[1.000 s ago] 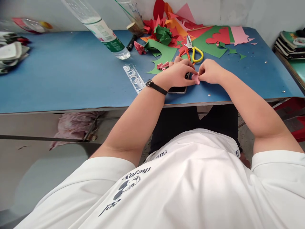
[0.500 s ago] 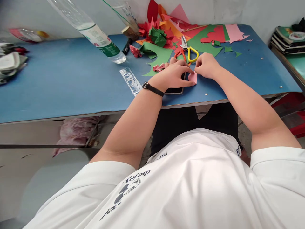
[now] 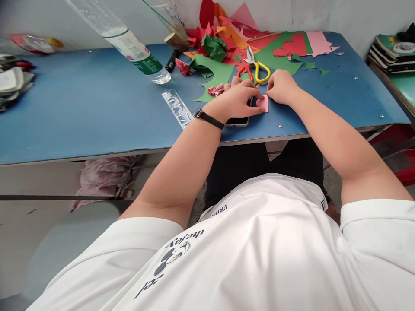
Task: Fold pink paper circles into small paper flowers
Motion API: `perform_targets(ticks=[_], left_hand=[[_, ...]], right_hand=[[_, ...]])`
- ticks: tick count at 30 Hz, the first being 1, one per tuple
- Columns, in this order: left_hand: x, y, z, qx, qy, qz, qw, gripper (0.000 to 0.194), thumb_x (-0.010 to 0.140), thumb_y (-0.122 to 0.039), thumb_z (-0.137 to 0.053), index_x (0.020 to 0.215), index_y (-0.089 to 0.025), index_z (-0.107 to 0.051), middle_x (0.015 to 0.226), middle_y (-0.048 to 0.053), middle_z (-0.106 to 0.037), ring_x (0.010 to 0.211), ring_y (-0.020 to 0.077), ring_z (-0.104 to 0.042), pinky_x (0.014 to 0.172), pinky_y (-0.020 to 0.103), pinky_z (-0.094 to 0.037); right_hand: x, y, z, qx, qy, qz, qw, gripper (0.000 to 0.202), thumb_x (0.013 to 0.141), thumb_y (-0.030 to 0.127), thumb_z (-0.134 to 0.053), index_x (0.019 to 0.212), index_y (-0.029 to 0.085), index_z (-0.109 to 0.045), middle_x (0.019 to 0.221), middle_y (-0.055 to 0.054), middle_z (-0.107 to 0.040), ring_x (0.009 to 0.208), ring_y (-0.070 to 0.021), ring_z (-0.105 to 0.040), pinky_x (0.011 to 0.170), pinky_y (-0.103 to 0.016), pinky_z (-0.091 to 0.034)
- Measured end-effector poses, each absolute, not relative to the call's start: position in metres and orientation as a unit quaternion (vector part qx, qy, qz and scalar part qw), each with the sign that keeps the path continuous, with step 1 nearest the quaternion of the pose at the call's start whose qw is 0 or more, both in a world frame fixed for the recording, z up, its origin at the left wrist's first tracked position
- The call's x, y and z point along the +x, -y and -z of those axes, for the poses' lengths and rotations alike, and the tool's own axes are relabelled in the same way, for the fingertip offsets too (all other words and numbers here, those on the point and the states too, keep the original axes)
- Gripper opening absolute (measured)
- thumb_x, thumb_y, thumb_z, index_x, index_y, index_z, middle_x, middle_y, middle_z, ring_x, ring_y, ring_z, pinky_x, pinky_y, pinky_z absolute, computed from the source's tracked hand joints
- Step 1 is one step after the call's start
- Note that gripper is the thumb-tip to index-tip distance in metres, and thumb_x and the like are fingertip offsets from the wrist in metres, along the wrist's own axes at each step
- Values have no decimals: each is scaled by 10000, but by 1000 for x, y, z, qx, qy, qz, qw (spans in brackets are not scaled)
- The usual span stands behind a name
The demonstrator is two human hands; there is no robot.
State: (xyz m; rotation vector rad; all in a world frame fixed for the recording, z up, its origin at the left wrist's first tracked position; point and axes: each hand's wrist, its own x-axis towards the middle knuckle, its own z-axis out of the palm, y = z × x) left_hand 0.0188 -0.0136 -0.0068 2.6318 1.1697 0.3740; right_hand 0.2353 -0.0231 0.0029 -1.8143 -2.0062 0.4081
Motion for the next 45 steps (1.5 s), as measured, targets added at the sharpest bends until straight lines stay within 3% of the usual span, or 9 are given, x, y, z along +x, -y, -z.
perform_targets(ticks=[4, 10, 17, 24, 31, 34, 37, 40, 45], left_hand=[[18, 14, 7, 903, -391, -131, 119, 306, 1033, -496, -918, 1278, -323, -979, 1438, 156, -822, 1536, 552, -567, 1250, 701, -491], [17, 11, 9, 905, -395, -127, 96, 319, 1096, -461, -813, 1322, -320, -990, 1466, 168, -834, 1523, 542, -583, 1228, 709, -505], [18, 14, 5, 905, -404, -103, 87, 379, 1084, -459, -821, 1384, -292, -982, 1523, 174, -819, 1540, 548, -594, 1236, 679, -514], [17, 14, 6, 903, -402, -118, 92, 307, 1074, -463, -866, 1321, -330, -988, 1496, 141, -846, 1520, 517, -604, 1206, 626, -529], [18, 13, 7, 903, -401, -133, 83, 180, 1082, -394, -855, 1198, -308, -963, 1424, 134, -855, 1517, 510, -624, 1207, 639, -518], [17, 13, 6, 900, -401, -147, 80, 136, 1124, -360, -808, 1119, -315, -936, 1357, 130, -863, 1499, 496, -651, 1201, 664, -510], [17, 15, 3, 881, -428, -176, 95, 185, 1136, -338, -765, 1214, -339, -933, 1406, 101, -860, 1514, 450, -640, 1236, 667, -504], [17, 16, 1, 857, -454, -216, 111, 255, 1145, -315, -697, 1263, -345, -921, 1460, 85, -857, 1504, 431, -644, 1266, 707, -492], [22, 4, 7, 816, -481, -298, 119, 231, 1044, -139, -750, 1003, -355, -822, 1314, 80, -901, 1430, 438, -763, 1261, 720, -528]], right_hand=[[241, 22, 5, -627, 736, -125, 224, 74, 1075, 198, -926, 1013, 193, -886, 1101, -144, -913, 1129, -366, -832, 1116, -509, -677], [254, 28, 9, -565, 787, -151, 198, 187, 987, 397, -998, 937, 249, -896, 969, -110, -861, 1065, -400, -836, 981, -536, -664], [255, 37, 3, -563, 805, -118, 145, 241, 1067, 480, -941, 1033, 243, -912, 997, -105, -883, 1054, -385, -831, 930, -506, -664], [252, 52, -4, -545, 819, -132, 124, 318, 1096, 525, -957, 965, 246, -876, 978, -102, -842, 1061, -392, -838, 919, -506, -648], [258, 47, -2, -520, 819, -217, 108, 401, 942, 555, -1133, 996, 282, -843, 1039, -63, -823, 1104, -373, -812, 973, -502, -663], [257, 38, 4, -530, 815, -180, 148, 454, 920, 584, -1138, 1067, 276, -839, 1133, -101, -835, 1239, -440, -801, 1082, -565, -679], [254, 33, 9, -521, 821, -151, 180, 523, 885, 628, -1143, 1143, 280, -851, 1268, -149, -857, 1384, -519, -767, 1220, -653, -654], [253, 34, 9, -516, 817, -151, 211, 618, 914, 714, -1088, 1312, 296, -869, 1335, -155, -880, 1375, -535, -789, 1233, -717, -652], [254, 35, 9, -531, 799, -153, 238, 519, 965, 648, -1049, 1339, 323, -894, 1289, -140, -913, 1332, -539, -834, 1207, -733, -672]])
